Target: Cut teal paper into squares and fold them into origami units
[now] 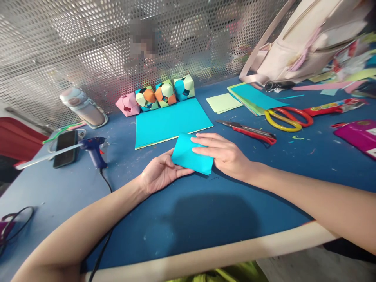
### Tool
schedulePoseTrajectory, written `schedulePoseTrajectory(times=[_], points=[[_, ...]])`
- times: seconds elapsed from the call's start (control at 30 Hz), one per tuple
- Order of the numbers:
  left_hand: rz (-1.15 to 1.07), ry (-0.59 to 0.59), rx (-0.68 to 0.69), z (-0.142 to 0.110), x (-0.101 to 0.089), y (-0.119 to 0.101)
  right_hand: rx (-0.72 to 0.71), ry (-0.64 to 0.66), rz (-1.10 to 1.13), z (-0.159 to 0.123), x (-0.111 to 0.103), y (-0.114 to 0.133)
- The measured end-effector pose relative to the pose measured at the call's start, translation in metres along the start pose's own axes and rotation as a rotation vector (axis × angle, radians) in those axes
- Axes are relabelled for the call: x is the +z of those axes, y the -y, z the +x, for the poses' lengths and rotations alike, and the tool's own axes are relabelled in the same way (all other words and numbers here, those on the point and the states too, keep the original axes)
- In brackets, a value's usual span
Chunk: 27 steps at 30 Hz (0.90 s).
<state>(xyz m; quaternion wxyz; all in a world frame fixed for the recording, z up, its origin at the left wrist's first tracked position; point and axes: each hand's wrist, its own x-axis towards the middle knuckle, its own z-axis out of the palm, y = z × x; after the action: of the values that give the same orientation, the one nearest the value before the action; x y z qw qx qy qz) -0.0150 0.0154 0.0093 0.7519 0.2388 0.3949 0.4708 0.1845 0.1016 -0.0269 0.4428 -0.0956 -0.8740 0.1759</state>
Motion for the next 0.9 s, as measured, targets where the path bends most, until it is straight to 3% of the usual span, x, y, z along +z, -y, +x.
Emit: schedulePoseTrajectory(times=[0.2,0.9], points=[[-0.115,-0.094,-0.04,-0.0002,0.0036,-0.0009,-0.023,0.012,-0.004,0.0003,-0.0006,0.0007],[-0.028,-0.018,0.006,0.0003,0.0032,0.0008,-0.005,0.024,-0.033,-0.0012,0.0007,-0.0009]])
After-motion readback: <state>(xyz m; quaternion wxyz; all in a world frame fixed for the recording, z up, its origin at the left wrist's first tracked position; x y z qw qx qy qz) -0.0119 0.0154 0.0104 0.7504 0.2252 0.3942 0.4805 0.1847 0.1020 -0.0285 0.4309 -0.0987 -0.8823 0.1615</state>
